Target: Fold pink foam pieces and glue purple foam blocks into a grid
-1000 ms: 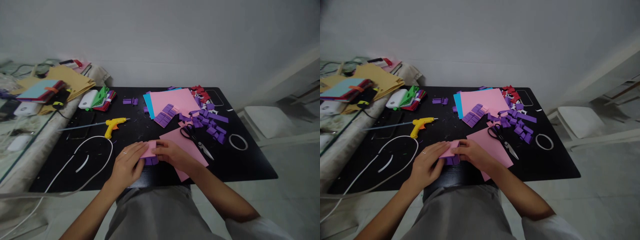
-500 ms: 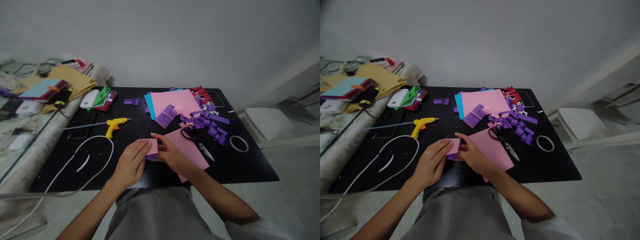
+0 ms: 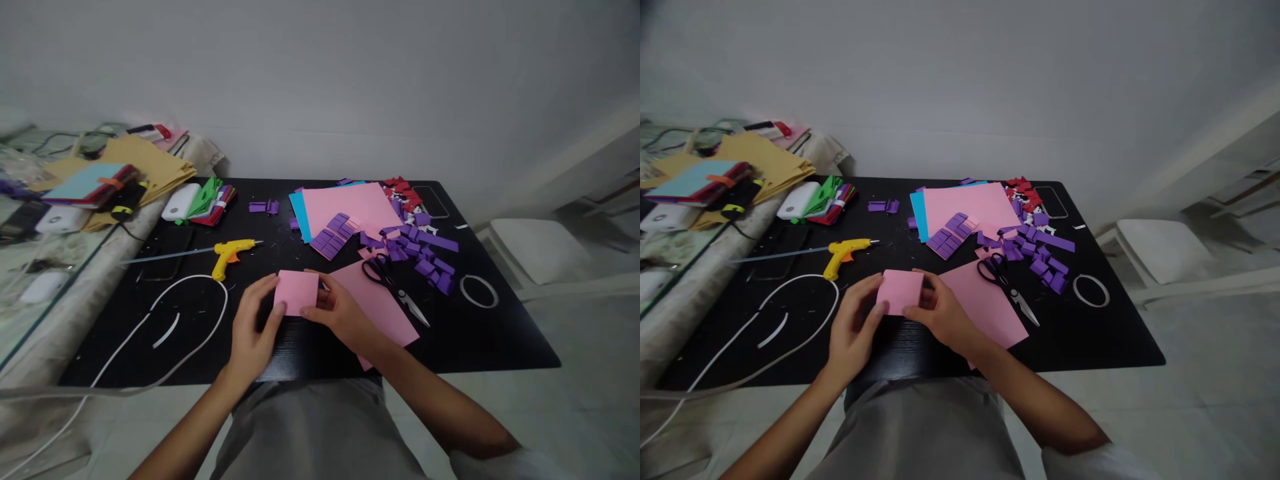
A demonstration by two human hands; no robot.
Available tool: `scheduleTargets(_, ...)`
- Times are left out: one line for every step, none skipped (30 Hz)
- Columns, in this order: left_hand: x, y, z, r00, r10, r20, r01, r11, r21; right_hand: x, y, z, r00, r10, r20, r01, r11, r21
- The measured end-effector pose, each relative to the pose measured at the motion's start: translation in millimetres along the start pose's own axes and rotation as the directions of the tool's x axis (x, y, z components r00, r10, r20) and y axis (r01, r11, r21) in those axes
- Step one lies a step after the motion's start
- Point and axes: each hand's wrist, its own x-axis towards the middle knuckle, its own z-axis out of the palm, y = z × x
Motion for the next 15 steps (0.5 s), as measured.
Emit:
scheduleTargets(1, 1, 2.7, 0.99, -0.132, -0.044, 0.127, 0.987, -0.103, 0, 0, 2, 1.0, -0.021, 0.017, 0.022, 0.999, -0.023)
scheduleTargets(2, 3, 5.2, 0.969, -0.24, -0.05, 0.226, 0.954, -0.199, -1, 1, 3, 0.999, -0.039, 0.033, 0.04, 0.998, -0.043)
scheduleTargets(4, 4, 7.1, 0.95, -0.313, -0.022, 0.295, 0.915, -0.274, -1, 1, 4, 0.998, -0.055, 0.039, 0.057, 0.997, -0.059)
scheduleTargets(5, 5, 8.4, 0.934, -0.356, 0.021, 0.343, 0.883, -0.319, -1, 2, 5, 0.997, -0.071, 0.034, 0.073, 0.994, -0.076)
scheduleTargets(7, 6, 9.0, 0.924, -0.377, 0.059, 0.374, 0.863, -0.34, -1, 3, 6, 0.996, -0.087, 0.019, 0.088, 0.992, -0.096)
scheduleTargets(8, 7, 9.1, 0.917, -0.388, 0.087, 0.393, 0.852, -0.345, -1, 4, 5, 0.995, -0.103, -0.002, 0.102, 0.988, -0.119)
scheduleTargets(8, 8, 9.0, 0.914, -0.393, 0.103, 0.403, 0.848, -0.343, -1, 4, 5, 0.993, -0.115, -0.019, 0.111, 0.983, -0.144)
scheduleTargets(9, 9, 8.9, 0.913, -0.393, 0.113, 0.406, 0.847, -0.342, -2, 5, 4, 0.992, -0.122, -0.032, 0.115, 0.979, -0.168)
scheduleTargets(9, 10, 8.9, 0.914, -0.39, 0.111, 0.403, 0.848, -0.345, -2, 6, 3, 0.991, -0.126, -0.042, 0.116, 0.975, -0.188)
scheduleTargets(9, 10, 9.3, 0.916, -0.387, 0.1, 0.397, 0.848, -0.35, -2, 6, 3, 0.991, -0.127, -0.052, 0.114, 0.972, -0.205)
scheduleTargets(9, 11, 9.9, 0.919, -0.385, 0.087, 0.39, 0.85, -0.355, -2, 7, 2, 0.989, -0.13, -0.064, 0.113, 0.969, -0.219)
scheduleTargets(9, 11, 10.8, 0.92, -0.384, 0.074, 0.384, 0.85, -0.359, -2, 7, 2, 0.988, -0.134, -0.079, 0.113, 0.967, -0.229)
scheduleTargets(9, 11, 11.8, 0.921, -0.385, 0.063, 0.38, 0.85, -0.364, -2, 7, 2, 0.986, -0.14, -0.096, 0.114, 0.965, -0.238)
scheduleTargets(9, 12, 12.8, 0.92, -0.387, 0.056, 0.379, 0.849, -0.368, -2, 7, 2, 0.983, -0.145, -0.113, 0.114, 0.963, -0.244)
scheduleTargets(9, 12, 13.5, 0.92, -0.388, 0.053, 0.379, 0.847, -0.373, -2, 7, 2, 0.981, -0.149, -0.124, 0.115, 0.963, -0.246)
